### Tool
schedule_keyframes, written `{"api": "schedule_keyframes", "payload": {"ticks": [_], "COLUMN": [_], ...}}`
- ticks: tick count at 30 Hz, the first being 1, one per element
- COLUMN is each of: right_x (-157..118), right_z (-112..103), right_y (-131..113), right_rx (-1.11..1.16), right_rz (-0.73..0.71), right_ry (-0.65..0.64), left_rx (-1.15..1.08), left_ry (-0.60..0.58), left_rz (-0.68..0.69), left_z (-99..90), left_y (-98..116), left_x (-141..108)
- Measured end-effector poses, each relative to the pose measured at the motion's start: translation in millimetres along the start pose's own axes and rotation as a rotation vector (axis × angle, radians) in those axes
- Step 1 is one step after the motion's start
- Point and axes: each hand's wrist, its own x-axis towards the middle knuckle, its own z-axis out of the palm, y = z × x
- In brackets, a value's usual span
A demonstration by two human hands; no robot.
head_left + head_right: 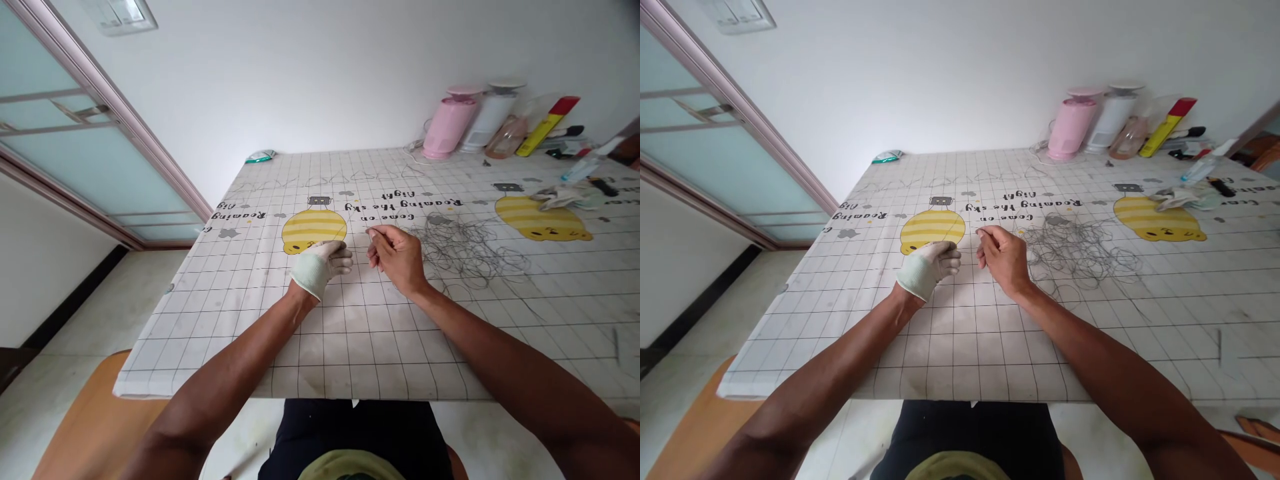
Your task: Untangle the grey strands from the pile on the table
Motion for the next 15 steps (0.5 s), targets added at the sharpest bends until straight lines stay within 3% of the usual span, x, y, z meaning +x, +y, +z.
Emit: {"api": "schedule_keyframes", "payload": {"ticks": [4, 7, 11, 15], "right_x": [-3.0, -6.8, -10.5, -8.0], "right_z": [0.6, 3.3, 6.8, 4.1], "right_y": [-2.1, -4.8, -8.5, -7.6], "right_rx": [-0.169, -0.256, -0.114, -0.066], "right_rz": [-0.103, -0.16, -0.063, -0.022], "right_ry": [-0.008, 0.01, -0.012, -0.042], "left_rx": [0.03, -0.02, -0.129, -0.11], "left_ry": [-0.177, -0.272, -0.208, -0.156], "left_rz": [-0.068, -0.035, 0.057, 0.049], "left_z": [1.7, 2.4, 0.1, 1.7], "left_y": [-8.0, -15.2, -19.6, -17.0], "left_x": [-2.4, -2.4, 1.5, -0.4]}}
